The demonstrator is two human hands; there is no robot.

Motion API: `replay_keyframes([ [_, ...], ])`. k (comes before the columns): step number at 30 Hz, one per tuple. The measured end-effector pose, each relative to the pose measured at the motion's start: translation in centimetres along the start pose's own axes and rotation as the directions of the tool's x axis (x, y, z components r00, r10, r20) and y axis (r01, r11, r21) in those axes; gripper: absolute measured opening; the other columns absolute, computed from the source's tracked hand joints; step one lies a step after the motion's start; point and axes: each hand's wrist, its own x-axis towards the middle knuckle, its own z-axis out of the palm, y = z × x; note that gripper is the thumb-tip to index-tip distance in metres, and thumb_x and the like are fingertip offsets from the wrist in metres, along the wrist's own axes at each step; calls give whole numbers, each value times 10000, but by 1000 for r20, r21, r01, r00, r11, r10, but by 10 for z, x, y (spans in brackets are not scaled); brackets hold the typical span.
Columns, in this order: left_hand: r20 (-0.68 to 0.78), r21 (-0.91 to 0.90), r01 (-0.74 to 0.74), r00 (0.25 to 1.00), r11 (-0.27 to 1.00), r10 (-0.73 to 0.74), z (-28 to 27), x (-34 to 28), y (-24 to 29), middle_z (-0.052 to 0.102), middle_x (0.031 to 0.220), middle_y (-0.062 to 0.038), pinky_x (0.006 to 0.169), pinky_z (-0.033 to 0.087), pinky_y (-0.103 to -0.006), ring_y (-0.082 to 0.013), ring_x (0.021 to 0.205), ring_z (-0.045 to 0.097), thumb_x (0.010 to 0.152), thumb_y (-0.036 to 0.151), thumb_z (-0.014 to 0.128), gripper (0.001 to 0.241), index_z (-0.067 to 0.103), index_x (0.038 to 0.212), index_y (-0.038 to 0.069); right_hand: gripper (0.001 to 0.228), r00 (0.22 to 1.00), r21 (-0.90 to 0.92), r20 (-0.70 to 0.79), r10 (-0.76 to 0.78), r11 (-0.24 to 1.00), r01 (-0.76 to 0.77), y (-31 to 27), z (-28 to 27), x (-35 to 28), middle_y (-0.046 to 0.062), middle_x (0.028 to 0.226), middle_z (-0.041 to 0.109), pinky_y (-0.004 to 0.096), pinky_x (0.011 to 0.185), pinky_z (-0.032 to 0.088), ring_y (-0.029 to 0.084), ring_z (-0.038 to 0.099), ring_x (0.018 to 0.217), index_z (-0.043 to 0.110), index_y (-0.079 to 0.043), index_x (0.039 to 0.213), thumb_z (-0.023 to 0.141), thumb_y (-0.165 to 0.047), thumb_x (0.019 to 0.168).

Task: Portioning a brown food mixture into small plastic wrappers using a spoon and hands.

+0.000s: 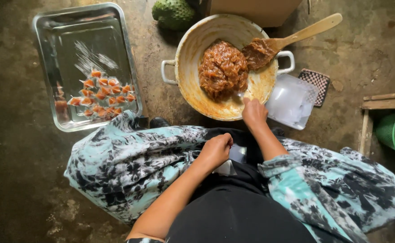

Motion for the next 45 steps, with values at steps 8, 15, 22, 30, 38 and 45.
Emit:
replay_keyframes([
  [8,-1,-7,0,1000,1000,0,-4,-2,7,673,852,-123,716,579,-508,-421,868,697,947,64,549,71,605,941,108,426,992,9,115,60,998,-61,15,6,16,169,1172,692,595,952,537,459,685,1131,659,-347,1327,311,-365,1082],
  [15,-6,-22,-19,1000,1000,19,-2,-5,4,665,850,-148,670,579,-509,-439,812,689,955,40,541,77,595,936,91,424,988,79,145,56,995,-68,10,-12,9,214,1239,699,587,1021,500,479,646,1198,678,-339,1315,361,-280,1040],
  [22,-8,31,-40,999,999,40,-2,-7,5,656,828,-124,646,580,-494,-421,787,690,960,46,540,84,591,918,98,469,994,93,105,5,996,-15,3,-24,16,245,1227,699,584,1014,504,478,643,1208,692,-311,1338,343,-197,1045],
  [30,-25,76,-42,999,996,44,3,-5,-3,625,814,-109,640,572,-512,-429,788,681,957,86,549,60,561,916,128,448,992,12,125,-18,1000,16,8,-30,11,237,1222,698,586,1015,500,465,647,1207,688,-300,1354,405,-191,1024],
  [38,-15,112,-40,999,993,42,4,-1,-2,621,820,-102,649,567,-520,-427,806,682,953,99,548,50,556,921,136,455,988,74,147,56,995,-68,18,-22,23,214,1248,712,573,1035,493,449,638,1230,683,-343,1343,424,-208,993],
  [45,-36,51,-44,998,998,45,-3,-6,5,625,812,-103,634,572,-479,-410,766,685,967,58,527,102,567,907,130,424,983,38,174,63,997,-71,19,-17,23,216,1277,717,552,1070,480,435,626,1266,726,-311,1288,456,-212,976],
])
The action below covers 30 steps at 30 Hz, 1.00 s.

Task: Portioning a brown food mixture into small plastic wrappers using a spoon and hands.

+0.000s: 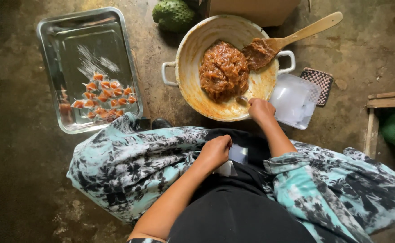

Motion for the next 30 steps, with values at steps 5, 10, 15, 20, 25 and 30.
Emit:
replay_keyframes([
  [5,10,30,11,1000,999,-11,5,0,-5,624,818,-111,632,568,-498,-423,780,682,963,79,537,74,566,917,129,443,1000,35,-1,-9,999,9,-5,-7,-6,202,1281,715,555,1069,477,426,618,1274,704,-340,1315,439,-216,983],
  [10,30,32,25,999,999,-26,4,2,-4,629,827,-103,645,572,-496,-415,802,689,964,91,536,70,569,919,133,430,1000,8,30,1,1000,-1,-4,-8,-3,175,1306,712,548,1083,468,401,612,1294,700,-345,1318,484,-223,966],
  [15,41,48,46,998,998,-48,10,4,-9,635,845,-111,652,569,-523,-433,813,687,957,121,549,33,567,933,135,436,998,18,54,26,999,-27,-6,-8,-6,187,1327,698,547,1093,458,402,598,1311,689,-376,1312,421,-255,991],
  [20,43,25,23,999,999,-24,2,2,-1,622,823,-119,645,564,-498,-427,791,681,960,85,525,67,569,921,118,444,999,44,31,30,999,-31,-3,-4,-9,203,1323,692,556,1091,456,417,594,1306,679,-360,1343,436,-262,984],
  [25,36,44,6,999,999,-8,2,2,0,616,819,-128,630,558,-515,-437,783,675,956,89,524,56,560,921,114,449,998,51,59,20,998,-23,-4,-3,-3,190,1347,685,543,1104,451,402,589,1324,696,-338,1320,428,-237,974],
  [30,43,44,-5,999,999,3,0,-1,0,604,801,-113,608,554,-475,-401,749,671,958,72,519,72,555,913,116,445,999,84,39,7,996,-10,1,15,1,200,1328,685,558,1085,455,422,586,1313,676,-380,1341,410,-283,998],
])
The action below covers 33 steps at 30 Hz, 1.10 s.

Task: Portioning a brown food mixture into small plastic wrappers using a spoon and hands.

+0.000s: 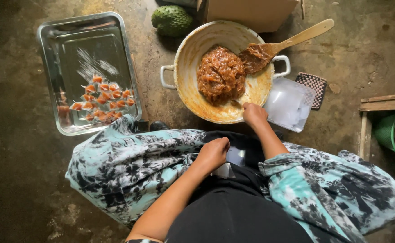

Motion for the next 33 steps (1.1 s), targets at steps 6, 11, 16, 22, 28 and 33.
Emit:
replay_keyframes([
  [6,1,-5,-4,1000,1000,4,-4,-2,4,604,793,-106,601,554,-458,-385,734,672,958,48,507,89,560,910,101,451,1000,-11,3,-8,1000,8,-10,-18,-6,216,1360,669,553,1114,440,423,564,1344,667,-343,1364,401,-244,1014],
  [11,-18,1,-14,1000,1000,14,-2,1,0,604,797,-105,606,557,-474,-393,745,675,966,68,510,81,557,914,108,435,1000,-53,7,-26,998,26,-7,-27,-11,181,1344,690,540,1111,444,398,581,1334,690,-363,1327,413,-239,1015],
  [16,-17,-13,-13,1000,1000,12,2,0,-2,612,811,-107,620,564,-478,-394,751,679,970,66,505,87,567,921,103,413,995,-131,-69,-77,989,67,6,-11,0,192,1251,720,563,1045,494,398,638,1257,684,-350,1330,446,-240,1011],
  [22,-49,24,-22,999,999,23,-1,1,0,610,809,-110,624,568,-504,-414,764,681,963,75,511,76,568,928,111,421,991,-163,-87,-101,983,86,-2,0,0,209,1160,746,575,1000,520,417,676,1192,707,-323,1263,377,-255,1011],
  [28,-34,48,-22,999,999,24,9,2,-6,615,820,-110,623,573,-512,-421,773,687,956,87,517,59,566,943,118,451,997,-63,-59,-51,997,47,-12,3,-14,222,1196,727,566,1021,511,439,663,1199,698,-364,1286,373,-253,993],
  [33,-51,51,-38,998,998,41,9,0,-5,616,818,-112,621,582,-502,-414,761,694,960,74,513,76,574,943,116,402,966,-220,-170,-192,963,153,-21,-9,-22,233,1113,695,596,962,535,471,694,1101,709,-267,1293,387,-255,1053],
])
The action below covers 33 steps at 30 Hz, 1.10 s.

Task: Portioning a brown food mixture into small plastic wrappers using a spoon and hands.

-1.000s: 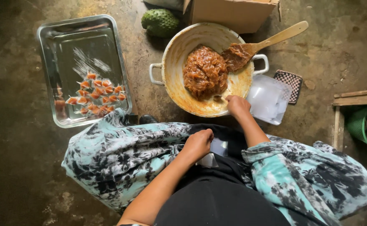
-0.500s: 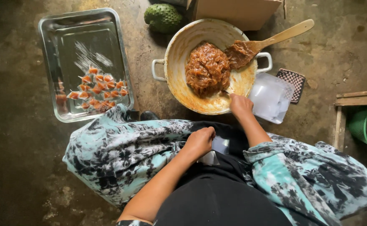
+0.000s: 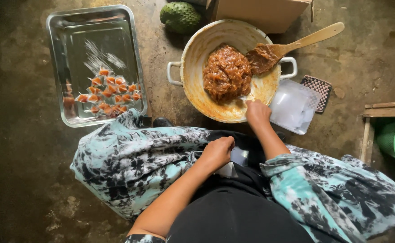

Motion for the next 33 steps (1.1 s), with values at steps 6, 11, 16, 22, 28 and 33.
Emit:
replay_keyframes([
  [6,7,3,-8,1000,1000,8,-8,-1,3,618,832,-129,603,578,-492,-428,737,692,957,42,496,106,584,956,103,400,998,161,61,9,987,-19,1,15,12,255,1148,703,604,994,520,484,671,1153,682,-207,1325,428,-188,1017],
  [11,3,-20,-3,1000,1000,3,-6,0,1,611,828,-142,591,574,-495,-440,725,688,955,34,497,105,585,956,91,462,983,148,116,139,977,-156,10,16,10,212,1277,680,579,1043,484,456,634,1226,620,-359,1389,317,-265,1053],
  [16,-39,-29,-39,999,999,38,-2,2,-5,584,826,-125,597,574,-463,-412,703,676,965,22,478,124,580,956,92,458,984,83,112,138,986,-148,-7,13,4,259,1192,711,602,1008,505,479,664,1175,638,-203,1365,296,-228,1062],
  [22,-60,-7,-61,996,998,60,7,5,-12,584,846,-143,615,571,-499,-437,738,674,950,19,501,102,576,973,84,443,979,114,135,151,979,-167,-17,19,4,274,1146,725,613,971,519,482,672,1158,658,-157,1320,323,-207,1034],
  [28,-68,5,-83,994,997,83,7,5,-14,564,846,-122,598,553,-447,-393,707,662,943,-1,511,119,574,968,97,460,977,148,174,120,978,-147,-21,19,1,293,1162,713,608,1009,498,501,649,1187,636,-171,1343,295,-221,1037],
  [33,-56,24,-87,995,996,89,5,5,-10,555,853,-126,600,547,-454,-407,707,656,919,-26,507,147,577,981,87,435,980,129,191,61,988,-86,-20,13,-1,271,1169,720,590,1014,509,478,651,1199,650,-221,1321,322,-233,1037],
])
